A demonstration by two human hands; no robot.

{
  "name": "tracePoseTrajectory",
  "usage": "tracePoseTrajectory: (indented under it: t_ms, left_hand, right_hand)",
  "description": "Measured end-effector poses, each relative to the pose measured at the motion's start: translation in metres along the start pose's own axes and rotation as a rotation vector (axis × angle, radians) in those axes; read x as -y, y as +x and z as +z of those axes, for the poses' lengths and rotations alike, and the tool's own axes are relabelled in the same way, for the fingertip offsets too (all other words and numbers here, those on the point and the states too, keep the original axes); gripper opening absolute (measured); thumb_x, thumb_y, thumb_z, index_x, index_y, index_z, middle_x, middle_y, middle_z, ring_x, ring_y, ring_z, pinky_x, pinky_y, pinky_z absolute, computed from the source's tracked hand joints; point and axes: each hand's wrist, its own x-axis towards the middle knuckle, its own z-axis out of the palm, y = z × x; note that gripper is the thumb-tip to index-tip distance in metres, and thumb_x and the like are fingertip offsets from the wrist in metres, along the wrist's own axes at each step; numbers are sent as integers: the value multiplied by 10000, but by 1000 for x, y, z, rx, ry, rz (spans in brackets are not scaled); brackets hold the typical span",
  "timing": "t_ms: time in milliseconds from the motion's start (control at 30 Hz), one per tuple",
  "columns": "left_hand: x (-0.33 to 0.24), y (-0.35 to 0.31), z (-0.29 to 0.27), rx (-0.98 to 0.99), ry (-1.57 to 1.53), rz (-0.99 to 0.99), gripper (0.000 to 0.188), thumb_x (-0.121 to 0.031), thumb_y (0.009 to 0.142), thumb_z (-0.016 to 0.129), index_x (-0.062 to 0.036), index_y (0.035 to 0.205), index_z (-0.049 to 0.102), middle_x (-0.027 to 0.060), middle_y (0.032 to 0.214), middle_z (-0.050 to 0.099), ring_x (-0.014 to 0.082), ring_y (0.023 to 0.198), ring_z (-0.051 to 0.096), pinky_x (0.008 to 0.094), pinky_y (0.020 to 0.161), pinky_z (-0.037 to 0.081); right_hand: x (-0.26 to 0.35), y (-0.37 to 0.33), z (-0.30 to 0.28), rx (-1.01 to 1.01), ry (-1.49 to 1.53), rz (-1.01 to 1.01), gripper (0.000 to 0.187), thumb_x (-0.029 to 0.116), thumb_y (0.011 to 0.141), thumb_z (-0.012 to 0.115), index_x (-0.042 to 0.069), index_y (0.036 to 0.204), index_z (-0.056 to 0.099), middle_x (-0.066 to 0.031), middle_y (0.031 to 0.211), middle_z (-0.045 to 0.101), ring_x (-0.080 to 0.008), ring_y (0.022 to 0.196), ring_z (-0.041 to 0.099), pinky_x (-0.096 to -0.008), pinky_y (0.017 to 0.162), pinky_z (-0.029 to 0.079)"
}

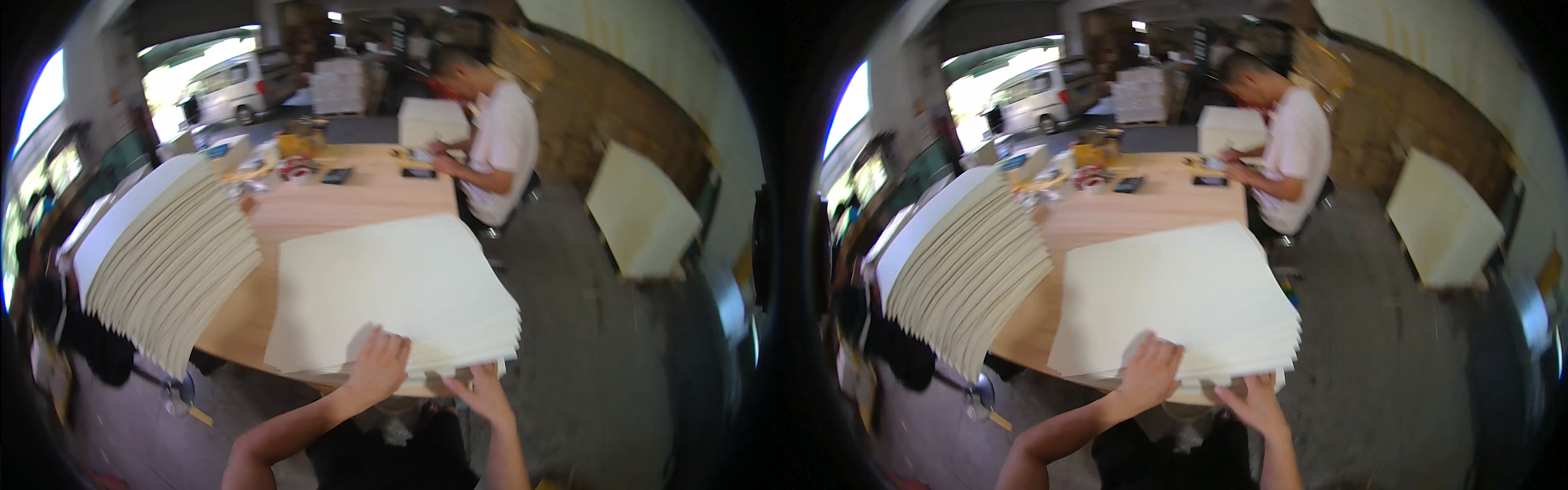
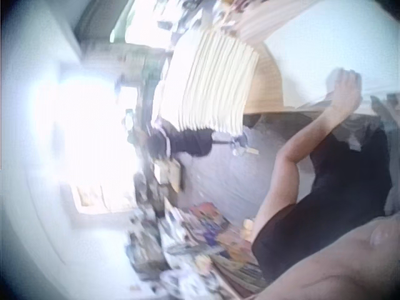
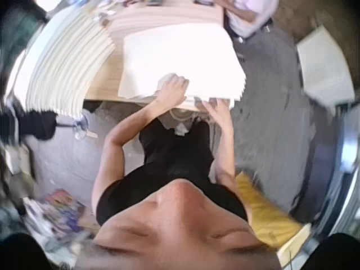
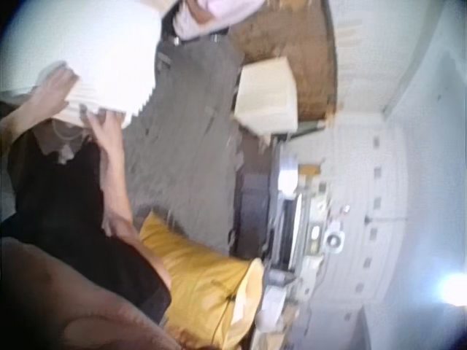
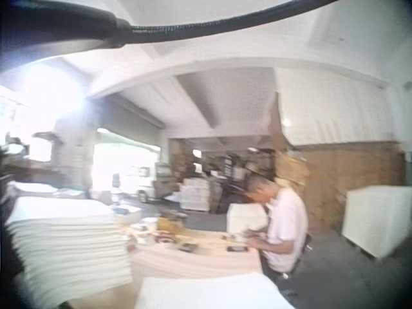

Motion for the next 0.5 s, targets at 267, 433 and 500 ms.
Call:
tracePoseTrajectory:
  t_ms: [267, 433, 500]
  left_hand:
    - [24, 34, -3, 154, -148, 193, 331, -245, 739, 792, -10, 951, 696, 136, 1010, 656, 304, 961, 663, 409, 825, 554]
    - [-23, 26, -11, 192, -166, 202, 322, -244, 743, 768, 2, 940, 701, 147, 1010, 660, 292, 952, 673, 409, 782, 560]
    - [-40, 19, -30, 187, -228, 154, 372, -264, 765, 770, 20, 996, 705, 165, 1034, 652, 305, 1004, 662, 419, 840, 555]
  right_hand:
    - [-20, 5, 8, 86, -269, 4, 827, 482, 877, 793, 10, 1501, 527, -254, 1537, 506, -446, 1507, 320, -547, 1247, 232]
    - [-98, -24, 4, 88, 109, 89, 448, 307, 1079, 603, 0, 1404, 624, -166, 1267, 711, -303, 1211, 656, -446, 1011, 546]
    - [-90, -25, -1, 55, 508, 392, 503, 334, 1096, 568, -24, 1448, 574, -165, 1346, 666, -311, 1265, 607, -457, 1061, 496]
